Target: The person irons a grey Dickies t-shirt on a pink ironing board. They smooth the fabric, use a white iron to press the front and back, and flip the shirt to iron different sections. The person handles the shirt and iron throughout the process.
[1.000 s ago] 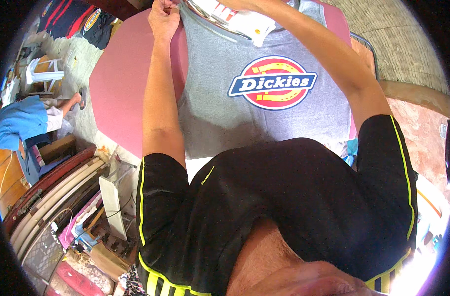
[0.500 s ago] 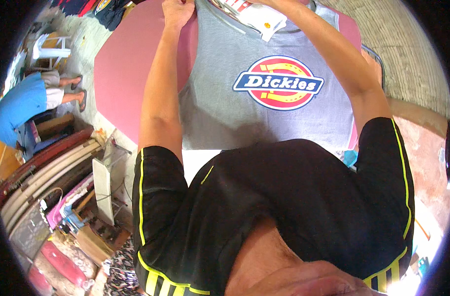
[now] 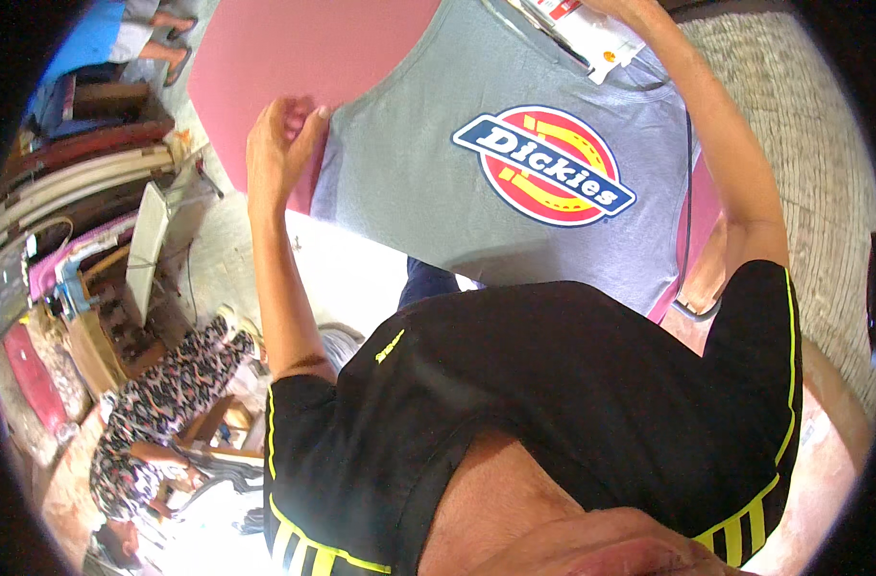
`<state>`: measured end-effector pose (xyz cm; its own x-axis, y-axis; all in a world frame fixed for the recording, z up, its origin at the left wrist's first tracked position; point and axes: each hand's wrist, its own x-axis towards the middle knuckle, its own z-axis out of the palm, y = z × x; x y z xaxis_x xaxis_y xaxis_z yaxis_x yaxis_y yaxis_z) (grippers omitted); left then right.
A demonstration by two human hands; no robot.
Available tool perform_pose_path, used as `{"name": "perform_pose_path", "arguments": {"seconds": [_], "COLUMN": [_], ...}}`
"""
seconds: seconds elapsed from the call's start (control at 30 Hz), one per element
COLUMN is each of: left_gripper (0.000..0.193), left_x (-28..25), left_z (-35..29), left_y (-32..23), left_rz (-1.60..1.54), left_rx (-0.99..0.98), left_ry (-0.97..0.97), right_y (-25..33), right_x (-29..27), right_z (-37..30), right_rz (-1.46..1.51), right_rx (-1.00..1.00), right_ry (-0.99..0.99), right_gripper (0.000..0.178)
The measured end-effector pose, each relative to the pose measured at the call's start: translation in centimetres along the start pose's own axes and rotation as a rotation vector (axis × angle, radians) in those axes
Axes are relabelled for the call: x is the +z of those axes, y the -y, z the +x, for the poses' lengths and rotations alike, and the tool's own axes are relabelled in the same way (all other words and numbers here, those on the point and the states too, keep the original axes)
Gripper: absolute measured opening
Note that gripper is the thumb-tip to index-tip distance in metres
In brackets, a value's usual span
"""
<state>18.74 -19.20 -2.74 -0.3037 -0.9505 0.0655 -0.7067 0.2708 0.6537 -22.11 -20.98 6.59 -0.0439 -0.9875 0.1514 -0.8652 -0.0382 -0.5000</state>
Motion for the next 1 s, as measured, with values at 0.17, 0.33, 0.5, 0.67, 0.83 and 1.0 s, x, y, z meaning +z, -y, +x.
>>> {"name": "perform_pose_path", "arguments": {"seconds": [0.17,0.33,0.5,0.67,0.83,1.0], "left_gripper": [0.032,0.023,0.024,0.023,0.020,0.020], "left_x": [3.1,6.0,5.9,3.8,2.5,2.6], "left_z": [-4.8,-4.6,-5.0,-8.8,-13.6,-15.4], "left_y": [-2.0,-1.7,-1.8,-1.6,1.0,2.4], "left_rz": [0.059,0.109,0.075,0.083,-0.080,-0.222], "left_rx": [-0.074,-0.068,-0.123,-0.164,-0.200,-0.384], "left_ry": [-0.212,-0.503,-0.528,-0.420,-0.489,-0.697], "right_y": [1.3,3.0,8.0,11.5,13.3,15.4], "right_x": [-0.1,0.0,3.8,6.0,7.2,9.0], "right_z": [0.5,0.8,0.4,-0.1,-0.1,-0.8], "right_rz": [0.000,0.026,0.039,-0.034,0.001,0.059], "right_rx": [-0.358,-0.759,-0.904,-0.962,-1.019,-1.050], "right_ry": [0.162,0.434,0.511,0.443,0.494,0.550], "right_gripper": [0.038,0.030,0.028,0.031,0.031,0.031]}}
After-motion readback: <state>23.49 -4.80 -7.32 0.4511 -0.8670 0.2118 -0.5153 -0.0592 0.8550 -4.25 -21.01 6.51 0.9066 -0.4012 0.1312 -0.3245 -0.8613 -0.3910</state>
